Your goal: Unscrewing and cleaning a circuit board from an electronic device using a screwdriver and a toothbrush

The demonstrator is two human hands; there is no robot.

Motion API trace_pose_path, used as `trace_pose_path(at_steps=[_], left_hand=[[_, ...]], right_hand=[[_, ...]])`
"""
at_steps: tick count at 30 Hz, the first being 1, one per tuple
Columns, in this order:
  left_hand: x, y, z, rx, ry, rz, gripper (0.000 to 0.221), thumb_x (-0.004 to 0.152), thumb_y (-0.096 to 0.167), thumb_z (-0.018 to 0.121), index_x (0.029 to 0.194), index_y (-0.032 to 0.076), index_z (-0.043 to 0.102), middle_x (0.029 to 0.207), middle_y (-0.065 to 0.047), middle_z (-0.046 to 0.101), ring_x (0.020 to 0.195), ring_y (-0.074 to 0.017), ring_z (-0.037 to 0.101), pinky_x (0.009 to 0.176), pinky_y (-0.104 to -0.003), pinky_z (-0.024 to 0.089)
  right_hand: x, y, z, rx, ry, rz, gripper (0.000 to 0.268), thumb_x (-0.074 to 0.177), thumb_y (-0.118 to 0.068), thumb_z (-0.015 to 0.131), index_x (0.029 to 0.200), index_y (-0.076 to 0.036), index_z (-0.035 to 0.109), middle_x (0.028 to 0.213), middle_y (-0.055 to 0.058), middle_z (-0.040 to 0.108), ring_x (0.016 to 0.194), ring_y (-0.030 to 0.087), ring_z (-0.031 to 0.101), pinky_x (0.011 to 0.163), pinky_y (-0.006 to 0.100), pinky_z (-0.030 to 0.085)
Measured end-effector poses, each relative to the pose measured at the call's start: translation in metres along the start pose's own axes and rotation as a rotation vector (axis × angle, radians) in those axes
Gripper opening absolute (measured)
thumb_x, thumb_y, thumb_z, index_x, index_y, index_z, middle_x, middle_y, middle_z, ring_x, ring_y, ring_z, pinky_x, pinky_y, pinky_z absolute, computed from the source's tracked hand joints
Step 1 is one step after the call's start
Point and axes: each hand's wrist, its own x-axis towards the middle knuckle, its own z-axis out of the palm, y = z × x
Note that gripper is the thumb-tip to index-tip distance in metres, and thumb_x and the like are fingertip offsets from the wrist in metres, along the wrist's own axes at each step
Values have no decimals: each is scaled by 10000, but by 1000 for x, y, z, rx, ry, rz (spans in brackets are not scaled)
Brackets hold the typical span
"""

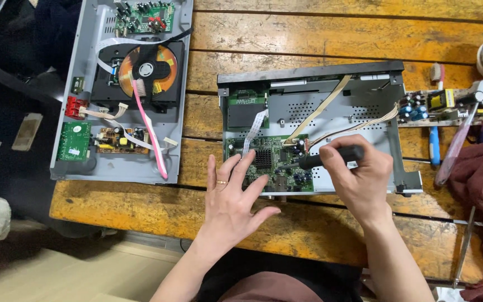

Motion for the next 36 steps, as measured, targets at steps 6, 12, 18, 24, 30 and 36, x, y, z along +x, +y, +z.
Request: trace_pose_path(at_steps=[6,12,18,24,30,36], left_hand=[[11,10,-5,53,-50,-10,588,686,599,789,1058,148,725,1340,-219,552,1297,-384,446,1165,-692,70],[15,6,7,19,24,30,581,639,658,815,865,138,689,1166,-127,630,1148,-317,549,1142,-716,209],[18,9,3,52,34,35,579,619,647,825,838,137,663,1162,-72,625,1148,-307,563,1134,-694,251],[18,14,-5,37,-22,-2,772,685,753,704,1104,106,694,1196,-147,628,1202,-349,527,1142,-726,142],[30,35,-19,7,92,77,742,855,676,602,1244,45,610,1247,-193,636,1183,-353,556,1125,-700,246],[22,40,-15,-47,358,223,596,1135,452,233,1005,120,710,1095,-108,732,992,-268,694,1026,-561,413]], right_hand=[[1,-4,2,40,-32,41,88,947,-80,738,876,-53,691,660,93,667,607,158,653,603,295,534],[6,-3,3,86,-84,172,177,943,-94,666,767,-91,684,495,60,582,508,124,585,532,261,491],[10,-12,3,104,-100,234,211,934,-100,641,729,-119,687,452,55,550,480,93,502,497,245,466],[-2,0,-13,66,23,151,116,918,-53,679,805,-74,696,502,91,566,510,136,544,569,264,486],[-10,23,-40,-152,191,293,93,976,-157,697,971,-67,675,801,20,632,697,103,564,716,246,460],[-9,35,-46,-150,243,225,142,988,-192,706,982,-55,667,672,52,592,598,117,566,644,233,438]])
